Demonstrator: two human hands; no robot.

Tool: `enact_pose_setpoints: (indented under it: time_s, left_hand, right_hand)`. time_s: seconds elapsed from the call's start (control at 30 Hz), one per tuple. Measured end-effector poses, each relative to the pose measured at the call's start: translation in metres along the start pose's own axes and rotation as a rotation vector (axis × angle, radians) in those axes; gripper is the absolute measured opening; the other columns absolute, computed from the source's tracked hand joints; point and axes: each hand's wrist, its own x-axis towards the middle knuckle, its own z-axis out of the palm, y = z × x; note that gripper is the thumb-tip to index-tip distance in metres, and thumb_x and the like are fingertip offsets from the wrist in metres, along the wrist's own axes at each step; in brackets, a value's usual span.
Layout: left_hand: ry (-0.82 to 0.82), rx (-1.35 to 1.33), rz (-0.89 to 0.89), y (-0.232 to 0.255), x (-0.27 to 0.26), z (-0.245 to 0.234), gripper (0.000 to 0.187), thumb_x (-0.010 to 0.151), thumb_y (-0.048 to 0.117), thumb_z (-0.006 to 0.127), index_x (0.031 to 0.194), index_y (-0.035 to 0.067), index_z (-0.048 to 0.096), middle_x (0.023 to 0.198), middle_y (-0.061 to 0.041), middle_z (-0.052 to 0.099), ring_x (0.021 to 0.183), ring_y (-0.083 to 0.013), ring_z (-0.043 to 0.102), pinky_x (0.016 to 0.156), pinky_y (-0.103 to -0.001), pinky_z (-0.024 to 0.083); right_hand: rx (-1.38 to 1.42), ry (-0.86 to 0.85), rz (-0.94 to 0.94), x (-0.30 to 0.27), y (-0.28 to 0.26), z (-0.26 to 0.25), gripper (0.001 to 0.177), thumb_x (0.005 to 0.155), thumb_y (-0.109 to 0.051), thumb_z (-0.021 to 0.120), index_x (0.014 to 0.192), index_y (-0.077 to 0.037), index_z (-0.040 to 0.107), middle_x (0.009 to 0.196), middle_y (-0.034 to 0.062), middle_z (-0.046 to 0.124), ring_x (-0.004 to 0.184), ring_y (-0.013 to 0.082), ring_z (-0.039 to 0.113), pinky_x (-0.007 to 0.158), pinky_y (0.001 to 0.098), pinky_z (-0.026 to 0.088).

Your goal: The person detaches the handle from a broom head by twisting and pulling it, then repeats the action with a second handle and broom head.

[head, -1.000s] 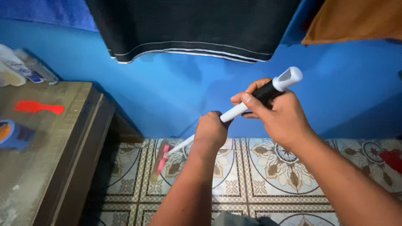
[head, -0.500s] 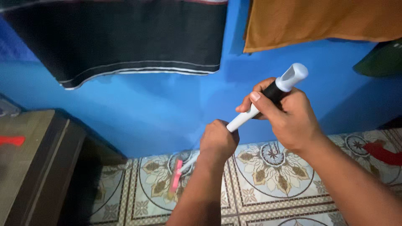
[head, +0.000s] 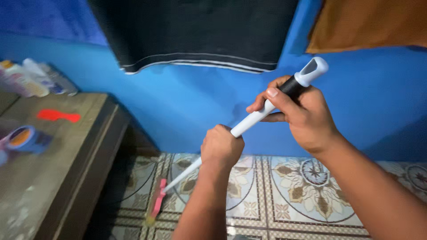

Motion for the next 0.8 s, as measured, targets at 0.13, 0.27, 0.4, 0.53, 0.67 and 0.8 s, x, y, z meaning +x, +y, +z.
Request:
enact_pose_setpoints:
  time_s: [0.13,0.27,0.4,0.53,0.67,0.8]
  left_hand:
    - [0.097,0.001,-0.069,-0.055,0.01,-0.041,0.027,0.085,0.027,0.066,0.099,0.009,0.079,0.102,-0.022,0.075,0.101,-0.0416,0.071,0.091,-0.048,0.056]
    - [0.184,-0.017,-0.133,-0.11,0.016,-0.075,0.03,0.089,0.032,0.066,0.098,0.007,0.079,0.102,-0.022,0.074,0.101,-0.0421,0.07,0.09,-0.049,0.056]
    - [0.198,-0.001,-0.132,-0.152,0.021,-0.09,0.023,0.085,0.024,0.067,0.098,0.012,0.081,0.098,-0.022,0.076,0.097,-0.0403,0.073,0.089,-0.047,0.057]
    - [0.155,0.011,-0.14,-0.166,0.029,-0.089,0.022,0.086,0.025,0.068,0.098,0.01,0.079,0.098,-0.022,0.074,0.096,-0.0405,0.072,0.087,-0.048,0.058]
    - [0.139,-0.032,-0.049,-0.151,0.041,-0.07,0.02,0.085,0.023,0.068,0.093,0.008,0.079,0.093,-0.024,0.074,0.094,-0.0426,0.072,0.086,-0.049,0.057]
    - [0.08,-0.078,0.014,-0.106,0.048,-0.039,0.02,0.083,0.023,0.069,0.09,0.007,0.079,0.09,-0.024,0.074,0.09,-0.0431,0.072,0.084,-0.048,0.058]
  right_hand:
    - [0.0,-0.064,0.044,0.018,0.002,0.066,0.017,0.102,-0.021,0.054,0.099,-0.004,0.058,0.094,0.0126,0.072,0.1,0.0271,0.077,0.083,0.0435,0.064]
    - [0.016,-0.194,0.102,0.03,0.006,0.13,0.023,0.102,-0.025,0.054,0.095,-0.004,0.062,0.096,0.0117,0.075,0.103,0.0257,0.078,0.085,0.0419,0.063]
    - [-0.009,-0.266,0.138,0.035,0.016,0.173,0.022,0.1,-0.024,0.057,0.095,-0.004,0.064,0.098,0.0107,0.077,0.104,0.0241,0.077,0.087,0.0408,0.062]
    - [0.021,-0.254,0.192,0.034,0.022,0.188,0.016,0.096,-0.02,0.062,0.095,-0.004,0.063,0.097,0.0116,0.077,0.102,0.0242,0.078,0.088,0.0409,0.061]
    - [0.004,-0.185,0.185,0.036,0.02,0.171,0.016,0.098,-0.019,0.061,0.098,-0.003,0.06,0.095,0.0115,0.075,0.101,0.0222,0.077,0.091,0.0397,0.06]
    - [-0.058,-0.042,0.123,0.035,0.012,0.122,0.016,0.1,-0.017,0.06,0.099,-0.001,0.059,0.093,0.0093,0.071,0.096,0.022,0.076,0.092,0.0395,0.06]
